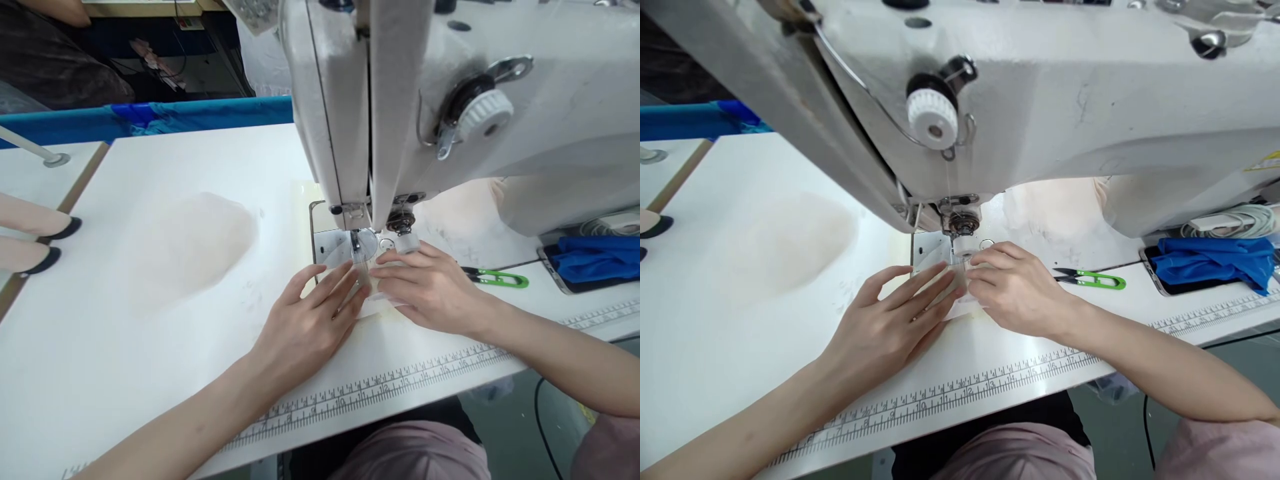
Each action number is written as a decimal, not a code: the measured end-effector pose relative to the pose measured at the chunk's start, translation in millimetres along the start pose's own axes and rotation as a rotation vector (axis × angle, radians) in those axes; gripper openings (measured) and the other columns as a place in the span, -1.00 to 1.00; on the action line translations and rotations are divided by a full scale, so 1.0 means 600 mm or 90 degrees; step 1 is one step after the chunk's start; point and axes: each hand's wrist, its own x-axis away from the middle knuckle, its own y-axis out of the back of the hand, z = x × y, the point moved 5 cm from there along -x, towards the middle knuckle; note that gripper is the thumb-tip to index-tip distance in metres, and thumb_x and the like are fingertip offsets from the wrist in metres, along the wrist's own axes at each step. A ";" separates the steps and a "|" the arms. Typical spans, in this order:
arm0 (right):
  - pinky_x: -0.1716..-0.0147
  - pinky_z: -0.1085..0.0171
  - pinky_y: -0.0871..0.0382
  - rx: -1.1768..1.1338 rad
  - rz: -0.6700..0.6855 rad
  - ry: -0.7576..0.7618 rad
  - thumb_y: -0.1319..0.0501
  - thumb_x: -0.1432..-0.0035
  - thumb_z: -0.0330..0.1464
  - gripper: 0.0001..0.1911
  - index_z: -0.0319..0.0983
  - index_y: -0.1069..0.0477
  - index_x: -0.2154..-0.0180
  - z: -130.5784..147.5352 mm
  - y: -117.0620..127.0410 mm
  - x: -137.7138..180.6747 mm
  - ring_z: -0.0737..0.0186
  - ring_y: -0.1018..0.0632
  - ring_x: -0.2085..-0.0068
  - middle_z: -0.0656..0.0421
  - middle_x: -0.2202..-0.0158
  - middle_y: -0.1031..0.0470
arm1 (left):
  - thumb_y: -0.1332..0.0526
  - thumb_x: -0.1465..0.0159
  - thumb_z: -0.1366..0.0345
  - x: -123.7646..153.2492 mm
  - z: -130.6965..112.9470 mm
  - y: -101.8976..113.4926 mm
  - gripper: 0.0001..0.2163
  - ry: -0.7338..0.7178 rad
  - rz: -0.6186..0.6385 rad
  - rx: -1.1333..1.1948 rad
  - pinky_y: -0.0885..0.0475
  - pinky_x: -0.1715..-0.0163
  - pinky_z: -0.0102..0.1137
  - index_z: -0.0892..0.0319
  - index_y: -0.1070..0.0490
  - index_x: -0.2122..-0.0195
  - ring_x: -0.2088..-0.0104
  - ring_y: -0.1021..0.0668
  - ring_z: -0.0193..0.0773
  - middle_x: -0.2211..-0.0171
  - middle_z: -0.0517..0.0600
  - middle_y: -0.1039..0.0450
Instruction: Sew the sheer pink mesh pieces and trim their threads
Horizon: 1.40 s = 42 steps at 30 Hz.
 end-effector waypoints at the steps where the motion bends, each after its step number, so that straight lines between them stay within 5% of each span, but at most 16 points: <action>1: 0.12 0.19 -0.31 0.003 -0.001 0.002 -0.08 -0.15 -0.55 -0.76 -0.25 -0.51 0.32 0.000 0.000 0.000 0.17 -0.51 0.05 0.15 0.18 -0.60 | -0.14 -0.30 0.46 0.000 0.001 -0.001 -0.76 0.001 0.000 0.003 -0.32 -0.03 -0.13 0.24 -0.44 0.03 -0.09 -0.47 -0.08 0.00 0.13 -0.49; 21: 0.09 0.19 -0.24 0.113 -0.082 -0.015 -0.08 -0.15 -0.60 -0.75 -0.25 -0.49 0.31 -0.034 -0.031 -0.013 0.23 -0.52 0.22 0.18 0.31 -0.62 | -0.09 -0.34 0.40 -0.022 0.046 -0.028 -0.75 0.074 -0.031 0.002 -0.23 -0.11 -0.07 0.22 -0.43 0.00 -0.03 -0.51 -0.12 0.03 0.12 -0.51; 28: 0.05 0.18 -0.25 0.096 -0.085 -0.027 -0.11 -0.22 -0.51 -0.80 -0.21 -0.49 0.24 -0.028 -0.029 -0.015 0.24 -0.53 0.19 0.23 0.23 -0.61 | -0.16 -0.30 0.37 -0.019 0.042 -0.018 -0.79 0.111 -0.058 -0.088 -0.34 0.33 -0.20 0.14 -0.45 0.06 0.22 -0.56 -0.09 0.08 -0.01 -0.55; 32: 0.15 0.26 -0.32 0.021 -0.130 -0.057 -0.13 -0.24 -0.48 -0.82 -0.21 -0.50 0.26 -0.034 -0.026 -0.012 0.30 -0.55 0.27 0.24 0.34 -0.61 | -0.06 -0.35 0.39 -0.023 0.056 -0.011 -0.82 0.187 0.004 0.101 -0.33 0.48 -0.34 0.22 -0.46 0.18 0.44 -0.49 -0.28 0.25 -0.02 -0.56; 37: 0.21 0.25 -0.37 -0.050 -0.150 -0.156 -0.09 -0.31 -0.33 -0.78 -0.23 -0.51 0.25 -0.056 -0.030 -0.008 0.34 -0.52 0.43 0.23 0.43 -0.58 | -0.07 -0.31 0.39 -0.043 0.089 -0.019 -0.81 0.282 0.118 0.303 -0.35 0.53 -0.43 0.23 -0.45 0.17 0.41 -0.48 -0.32 0.27 -0.01 -0.45; 42: 0.20 0.26 -0.39 -0.057 -0.166 -0.174 -0.09 -0.32 -0.34 -0.78 -0.23 -0.50 0.24 -0.060 -0.027 -0.007 0.33 -0.54 0.40 0.21 0.40 -0.59 | -0.11 -0.26 0.39 -0.059 0.102 -0.031 -0.80 0.263 0.096 0.350 -0.35 0.51 -0.46 0.17 -0.52 0.20 0.42 -0.47 -0.35 0.25 -0.01 -0.41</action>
